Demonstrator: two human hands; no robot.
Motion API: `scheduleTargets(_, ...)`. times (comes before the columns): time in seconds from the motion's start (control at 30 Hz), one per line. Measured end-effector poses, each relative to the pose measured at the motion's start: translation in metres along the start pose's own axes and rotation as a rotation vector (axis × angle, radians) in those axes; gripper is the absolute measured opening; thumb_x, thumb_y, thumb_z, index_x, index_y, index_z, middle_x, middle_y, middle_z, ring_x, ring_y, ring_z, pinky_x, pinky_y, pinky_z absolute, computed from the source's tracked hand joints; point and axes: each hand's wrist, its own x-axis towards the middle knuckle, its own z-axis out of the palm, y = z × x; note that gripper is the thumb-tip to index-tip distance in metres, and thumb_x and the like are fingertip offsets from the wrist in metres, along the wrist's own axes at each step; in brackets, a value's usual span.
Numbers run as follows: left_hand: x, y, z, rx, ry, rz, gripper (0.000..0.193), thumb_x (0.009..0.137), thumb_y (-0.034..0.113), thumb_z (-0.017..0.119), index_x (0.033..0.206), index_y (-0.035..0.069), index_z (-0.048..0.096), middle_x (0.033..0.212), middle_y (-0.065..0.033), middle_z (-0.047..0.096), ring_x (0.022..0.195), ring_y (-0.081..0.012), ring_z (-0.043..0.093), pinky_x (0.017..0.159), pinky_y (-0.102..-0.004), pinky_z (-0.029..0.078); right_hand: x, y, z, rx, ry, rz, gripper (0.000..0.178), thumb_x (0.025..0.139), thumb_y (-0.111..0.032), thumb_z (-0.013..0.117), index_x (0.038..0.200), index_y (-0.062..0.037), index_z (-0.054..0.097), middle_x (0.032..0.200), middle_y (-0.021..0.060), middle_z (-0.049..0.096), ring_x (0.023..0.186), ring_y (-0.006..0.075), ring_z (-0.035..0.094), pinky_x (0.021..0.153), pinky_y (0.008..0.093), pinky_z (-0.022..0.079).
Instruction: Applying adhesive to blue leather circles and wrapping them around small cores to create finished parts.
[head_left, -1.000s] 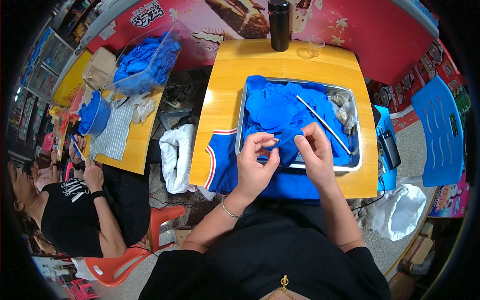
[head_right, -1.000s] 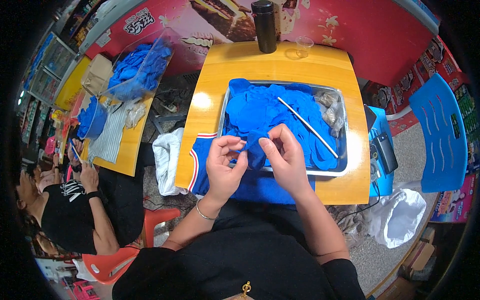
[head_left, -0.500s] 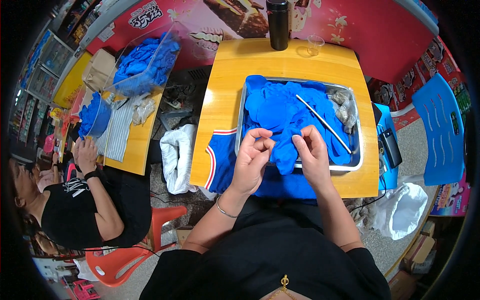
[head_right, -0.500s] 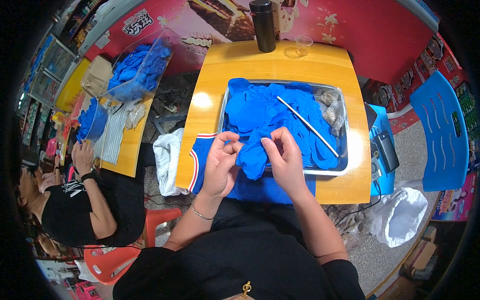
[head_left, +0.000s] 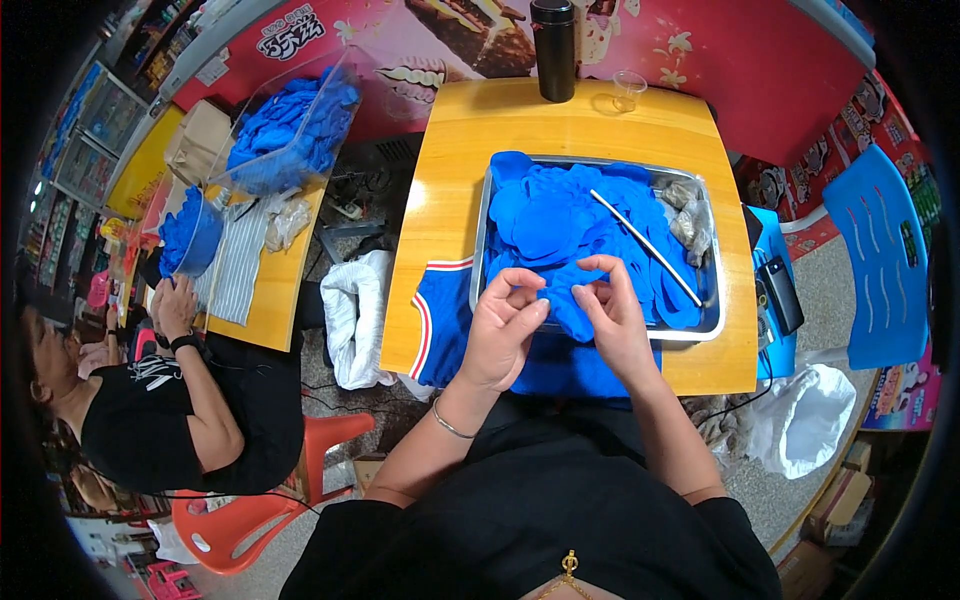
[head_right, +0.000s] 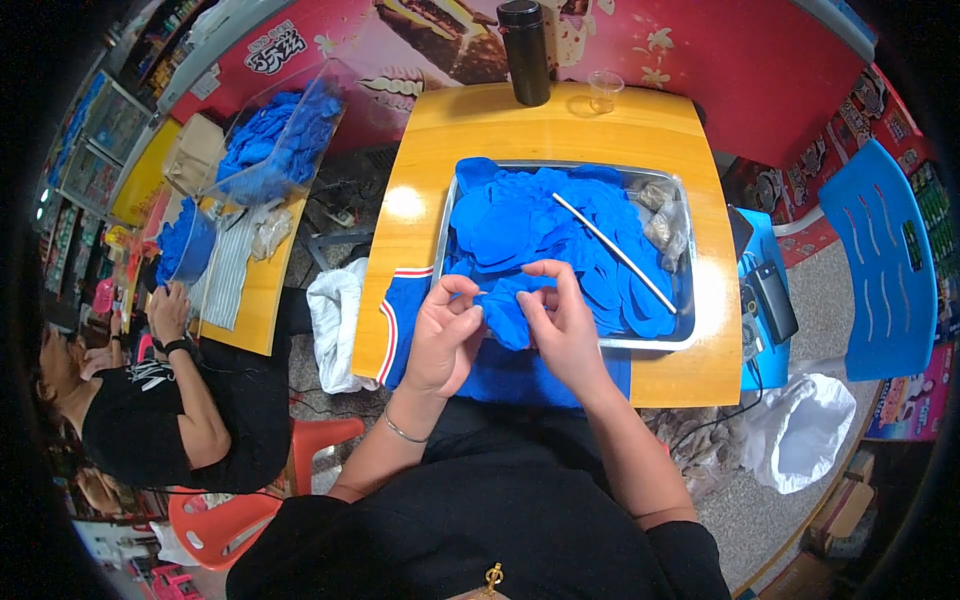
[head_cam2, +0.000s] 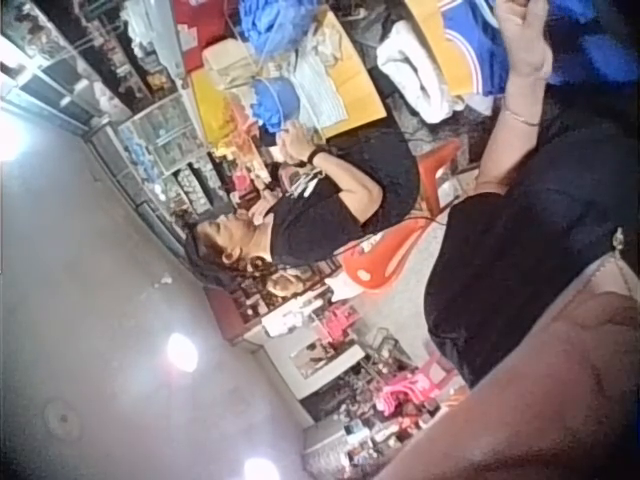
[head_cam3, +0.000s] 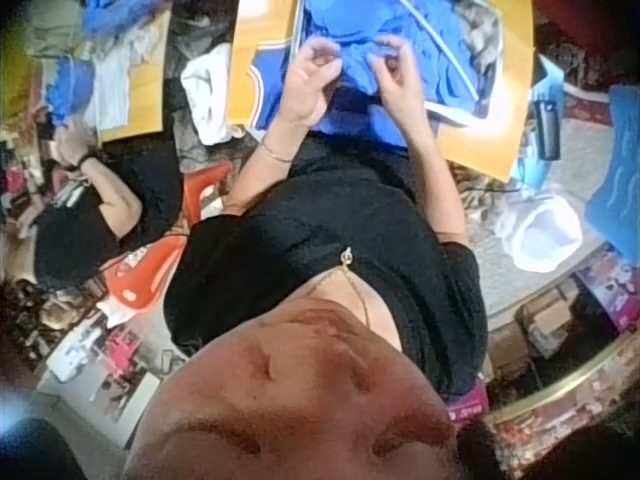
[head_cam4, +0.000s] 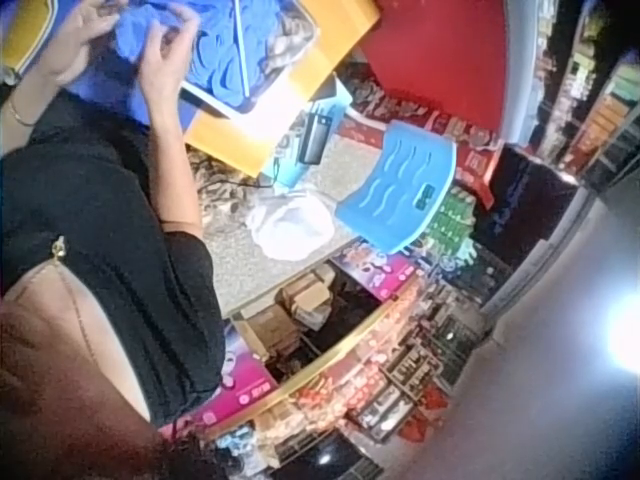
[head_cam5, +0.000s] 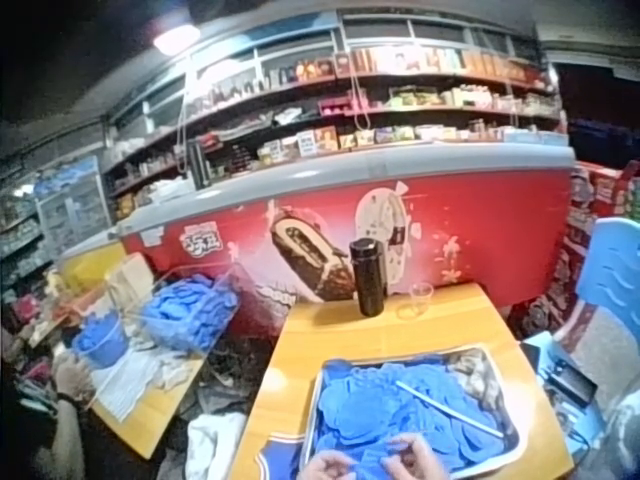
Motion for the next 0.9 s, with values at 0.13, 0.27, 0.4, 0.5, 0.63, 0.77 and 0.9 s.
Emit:
scheduleTargets(0.13, 0.001, -0.001, 0.003, -0.150, 0.083, -0.034, 0.021, 0.085, 0.002, 0.058, 0.103, 0.007, 0.051, 0.088, -0.0033, 0.061, 0.081, -0.0090, 0.057, 0.075, -0.0231, 0.046, -0.006, -0.001, 0.001, -0.386, 0.034, -0.319, 0.031, 0.080, 0.001, 0.057, 0.110, -0.0074, 0.053, 0.093, 0.0077, 0.053, 0.078, 0.0104, 0.054, 0.057, 0.0192, 0.042)
scheduleTargets(0.27, -0.002, -0.005, 0.002, -0.218, 0.033, -0.076, 0.019, 0.086, 0.007, 0.058, 0.104, 0.007, 0.051, 0.090, -0.0047, 0.062, 0.082, -0.0102, 0.058, 0.076, -0.0248, 0.046, -0.004, 0.003, -0.004, -0.450, -0.026, -0.571, 0.026, 0.080, 0.000, 0.055, 0.106, -0.0046, 0.056, 0.098, 0.0084, 0.055, 0.083, 0.0151, 0.055, 0.066, 0.0264, 0.044)
scheduleTargets(0.4, -0.003, -0.003, -0.005, 0.135, 0.029, -0.049, 0.018, 0.089, 0.013, 0.053, 0.106, 0.007, 0.051, 0.091, -0.0049, 0.060, 0.086, -0.0120, 0.056, 0.079, -0.0261, 0.044, -0.004, 0.001, -0.014, -0.213, 0.043, -0.275, 0.010, 0.088, -0.007, 0.052, 0.096, -0.0018, 0.054, 0.076, 0.0020, 0.057, 0.072, 0.0060, 0.051, 0.063, 0.0227, 0.043)
scheduleTargets(0.5, 0.003, 0.002, -0.001, 0.220, 0.074, -0.055, 0.026, 0.093, 0.019, 0.051, 0.114, 0.004, 0.050, 0.099, -0.0059, 0.059, 0.087, -0.0099, 0.054, 0.080, -0.0242, 0.040, -0.007, -0.009, -0.010, -0.021, -0.074, -0.145, 0.022, 0.087, -0.004, 0.053, 0.108, -0.0014, 0.047, 0.075, -0.0008, 0.055, 0.064, 0.0034, 0.047, 0.058, 0.0190, 0.040)
scheduleTargets(0.63, 0.000, -0.001, 0.004, 0.089, -0.211, -0.168, 0.032, 0.093, 0.015, 0.051, 0.121, 0.001, 0.047, 0.110, -0.0024, 0.054, 0.098, -0.0078, 0.051, 0.088, -0.0220, 0.039, -0.012, -0.017, -0.008, -0.047, -0.221, -0.089, 0.037, 0.083, 0.000, 0.054, 0.118, -0.0026, 0.041, 0.073, -0.0022, 0.053, 0.063, 0.0021, 0.046, 0.055, 0.0186, 0.035)
scheduleTargets(0.77, -0.001, -0.005, 0.008, 0.092, -0.197, -0.173, 0.025, 0.092, 0.016, 0.051, 0.114, 0.004, 0.050, 0.109, -0.0019, 0.054, 0.096, -0.0066, 0.050, 0.087, -0.0215, 0.039, -0.015, -0.020, -0.008, -0.063, -0.214, -0.095, 0.039, 0.082, 0.001, 0.054, 0.119, -0.0023, 0.041, 0.071, -0.0020, 0.053, 0.062, 0.0023, 0.046, 0.054, 0.0190, 0.035)
scheduleTargets(0.9, 0.001, -0.007, 0.008, 0.032, -0.161, -0.115, 0.014, 0.092, 0.015, 0.052, 0.103, 0.006, 0.051, 0.105, -0.0027, 0.055, 0.095, -0.0070, 0.051, 0.086, -0.0217, 0.040, -0.016, -0.020, -0.008, -0.213, -0.090, -0.197, 0.035, 0.081, 0.001, 0.055, 0.114, -0.0023, 0.047, 0.077, 0.0011, 0.056, 0.067, 0.0062, 0.052, 0.058, 0.0197, 0.040)
